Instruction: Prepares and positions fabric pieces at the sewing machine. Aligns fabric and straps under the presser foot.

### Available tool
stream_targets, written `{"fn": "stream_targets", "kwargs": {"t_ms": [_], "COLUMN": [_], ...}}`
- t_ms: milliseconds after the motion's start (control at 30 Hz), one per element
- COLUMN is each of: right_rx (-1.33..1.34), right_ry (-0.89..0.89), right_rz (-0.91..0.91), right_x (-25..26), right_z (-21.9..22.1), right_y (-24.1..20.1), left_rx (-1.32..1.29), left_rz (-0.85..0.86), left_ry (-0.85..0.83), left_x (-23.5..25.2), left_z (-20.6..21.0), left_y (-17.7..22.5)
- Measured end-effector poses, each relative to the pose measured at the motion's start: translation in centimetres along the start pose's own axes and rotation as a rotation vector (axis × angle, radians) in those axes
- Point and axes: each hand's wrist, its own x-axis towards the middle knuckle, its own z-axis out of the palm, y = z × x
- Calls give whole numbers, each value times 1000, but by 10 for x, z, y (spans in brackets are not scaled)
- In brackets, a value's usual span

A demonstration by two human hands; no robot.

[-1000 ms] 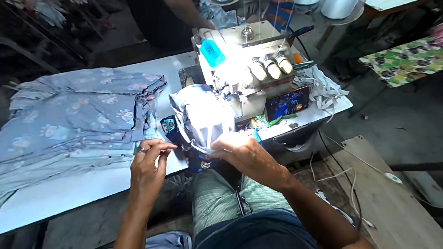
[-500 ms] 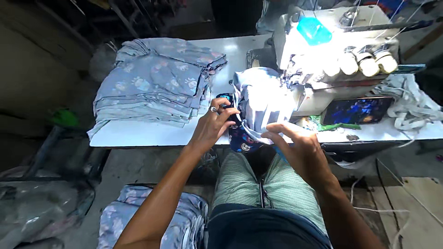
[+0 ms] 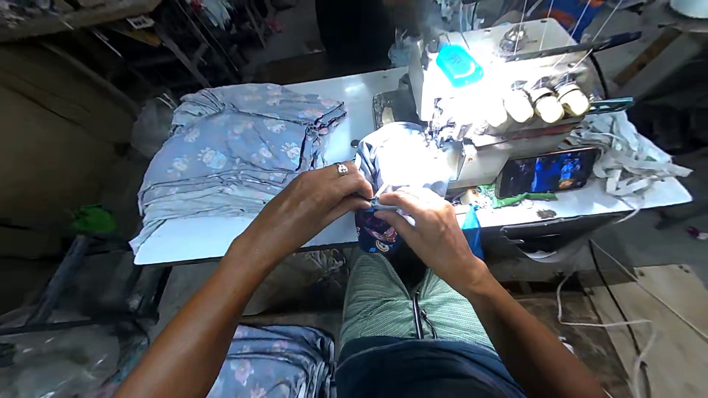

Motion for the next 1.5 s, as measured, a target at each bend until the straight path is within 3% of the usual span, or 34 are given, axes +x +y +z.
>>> {"fn": "stream_targets", "kwargs": {"t_ms": [633, 867, 967, 1067, 1200, 1367, 1500], "right_rx": [-74, -113, -95, -84, -87, -78, -120], "right_ry": [-42, -42, 15, 48, 62, 85, 170], "right_rz": [-45, -68, -71, -33, -18, -37, -68], "right_x": [-1, -4, -5, -9, -32, -42, -38], "right_z": [-14, -13, -12, -22, -22, -7, 8], "right_y": [-1, -3, -11, -12, 8, 14, 14], "left_rx": [-18, 125, 57, -198, -371, -314, -320], "left_rz": [41, -5, -51, -193, -345, -405, -398], "left_ry": [-35, -76, -74, -85, -9, 144, 154], "left_x": [1, -6, -30, -82, -136, -151, -149], "left_z": [9, 18, 14, -5, -27, -8, -6], "left_y": [4, 8, 8, 15, 54, 82, 82]}}
